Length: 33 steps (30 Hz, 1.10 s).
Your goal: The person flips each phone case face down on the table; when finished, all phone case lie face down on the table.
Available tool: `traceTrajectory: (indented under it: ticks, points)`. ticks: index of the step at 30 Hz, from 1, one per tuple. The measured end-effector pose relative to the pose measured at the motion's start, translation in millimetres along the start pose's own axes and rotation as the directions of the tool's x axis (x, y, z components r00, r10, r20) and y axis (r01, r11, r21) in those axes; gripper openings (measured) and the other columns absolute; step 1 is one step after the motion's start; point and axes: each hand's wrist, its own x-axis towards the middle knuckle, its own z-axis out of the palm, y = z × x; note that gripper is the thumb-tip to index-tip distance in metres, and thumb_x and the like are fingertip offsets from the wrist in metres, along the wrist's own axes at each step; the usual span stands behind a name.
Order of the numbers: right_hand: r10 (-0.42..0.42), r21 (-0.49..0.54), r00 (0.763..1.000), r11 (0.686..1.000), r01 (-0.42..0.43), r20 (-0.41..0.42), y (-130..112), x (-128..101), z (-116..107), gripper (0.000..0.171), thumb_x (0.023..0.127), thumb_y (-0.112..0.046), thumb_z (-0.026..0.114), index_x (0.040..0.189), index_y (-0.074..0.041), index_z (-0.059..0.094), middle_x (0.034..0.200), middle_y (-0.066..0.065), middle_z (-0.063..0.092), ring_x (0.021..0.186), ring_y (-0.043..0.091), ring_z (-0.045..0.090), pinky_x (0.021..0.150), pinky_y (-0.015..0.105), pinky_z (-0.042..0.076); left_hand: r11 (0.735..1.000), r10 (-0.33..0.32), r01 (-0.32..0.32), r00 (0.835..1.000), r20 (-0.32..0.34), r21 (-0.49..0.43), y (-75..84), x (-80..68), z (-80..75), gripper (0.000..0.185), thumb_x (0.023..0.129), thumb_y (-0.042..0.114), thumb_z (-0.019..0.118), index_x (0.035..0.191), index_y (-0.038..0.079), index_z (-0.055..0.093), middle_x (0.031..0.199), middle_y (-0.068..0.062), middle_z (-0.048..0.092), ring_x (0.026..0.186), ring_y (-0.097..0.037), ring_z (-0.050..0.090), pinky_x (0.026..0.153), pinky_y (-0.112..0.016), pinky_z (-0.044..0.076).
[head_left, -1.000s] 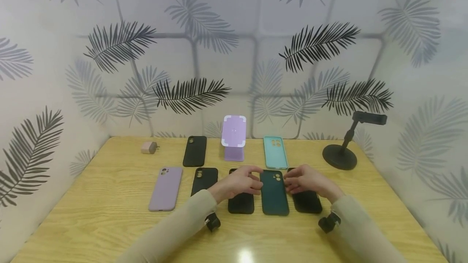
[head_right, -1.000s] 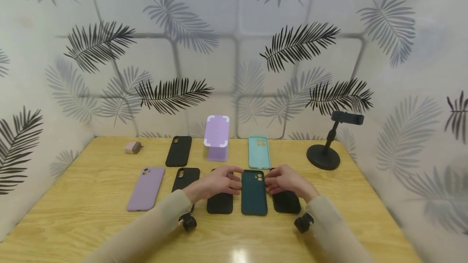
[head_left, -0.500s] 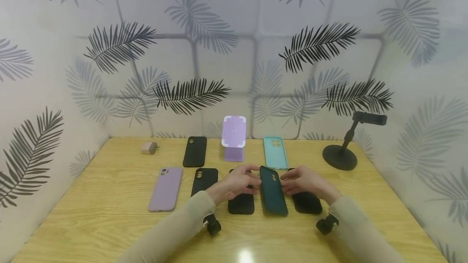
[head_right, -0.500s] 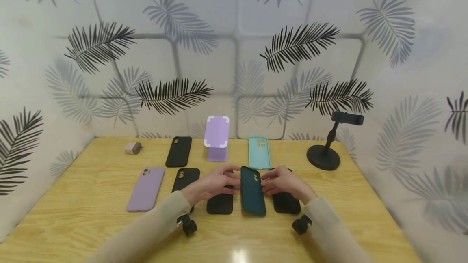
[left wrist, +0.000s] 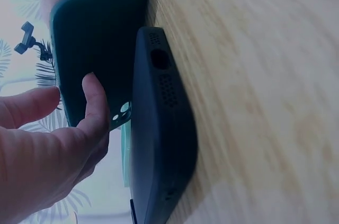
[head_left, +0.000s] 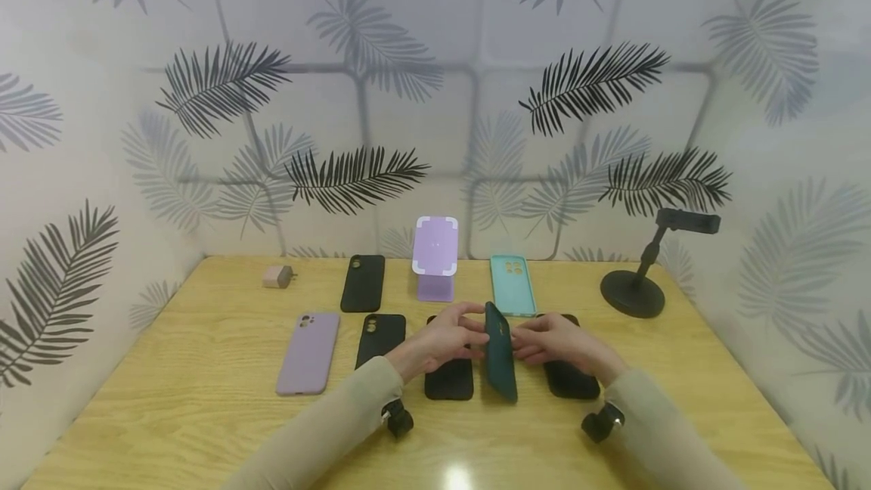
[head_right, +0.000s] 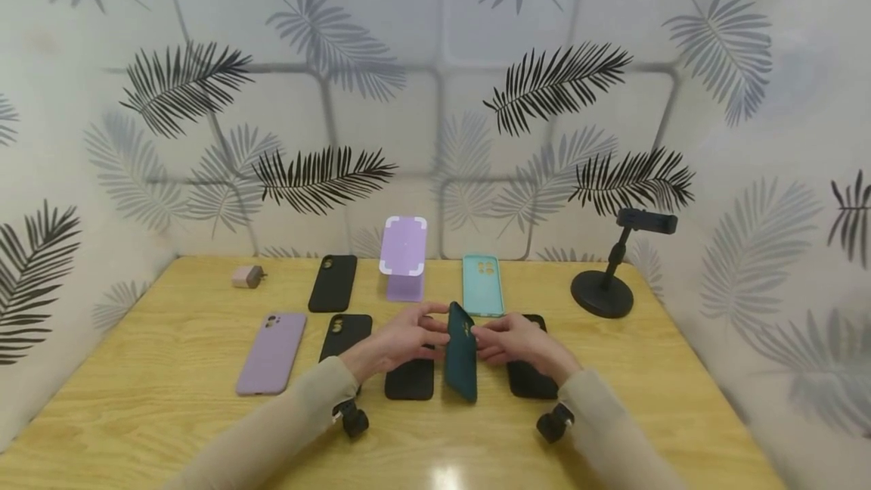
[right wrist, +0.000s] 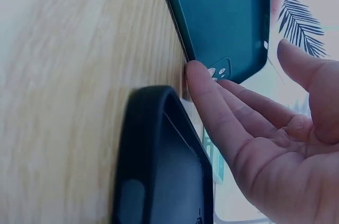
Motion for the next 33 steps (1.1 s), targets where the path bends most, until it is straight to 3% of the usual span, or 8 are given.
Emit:
traceTrajectory:
  ticks: [8,19,25,33]
  points:
    - [-0.013,0.017,1.000,1.000,0.013,-0.026,-2,2,5,0.059,0.101,-0.035,0.055,0.137,0.011,0.049,0.122,0.025,0.065,0.108,0.030,0.068,0.090,0.040,0.058,1.000,0.008,-0.008,1.000,0.020,0.015,1.1,0.9,1.3,0.059,0.094,0.007,0.065,0.147,0.012,0.039,0.133,-0.024,0.051,0.108,-0.030,0.064,0.094,-0.050,0.055]
    - [-0.004,0.059,1.000,0.998,0.005,-0.018,1,8,9,0.066,0.100,-0.041,0.054,0.141,0.010,0.044,0.118,0.024,0.068,0.107,0.028,0.069,0.090,0.041,0.058,0.999,0.000,-0.005,0.992,0.123,0.041,-1.3,-0.5,3.5,0.054,0.096,0.011,0.064,0.145,0.022,0.046,0.129,-0.019,0.053,0.110,-0.029,0.063,0.094,-0.048,0.055]
    - [-0.051,0.089,0.998,0.995,0.048,0.031,7,7,5,0.062,0.101,-0.037,0.054,0.142,0.009,0.043,0.117,0.022,0.069,0.105,0.027,0.069,0.090,0.042,0.058,0.998,-0.016,0.005,0.986,0.165,0.067,-3.5,-1.2,2.4,0.056,0.095,0.012,0.064,0.147,0.024,0.045,0.137,-0.023,0.047,0.116,-0.030,0.060,0.095,-0.048,0.055]
    - [-0.078,0.139,0.997,0.987,0.075,0.015,9,6,-3,0.054,0.101,-0.025,0.056,0.140,0.009,0.044,0.118,0.018,0.069,0.106,0.025,0.069,0.092,0.040,0.057,0.997,-0.044,0.033,0.986,0.163,0.068,-4.7,-2.1,3.0,0.059,0.093,0.008,0.066,0.147,0.023,0.045,0.142,-0.024,0.045,0.119,-0.029,0.059,0.095,-0.049,0.055]
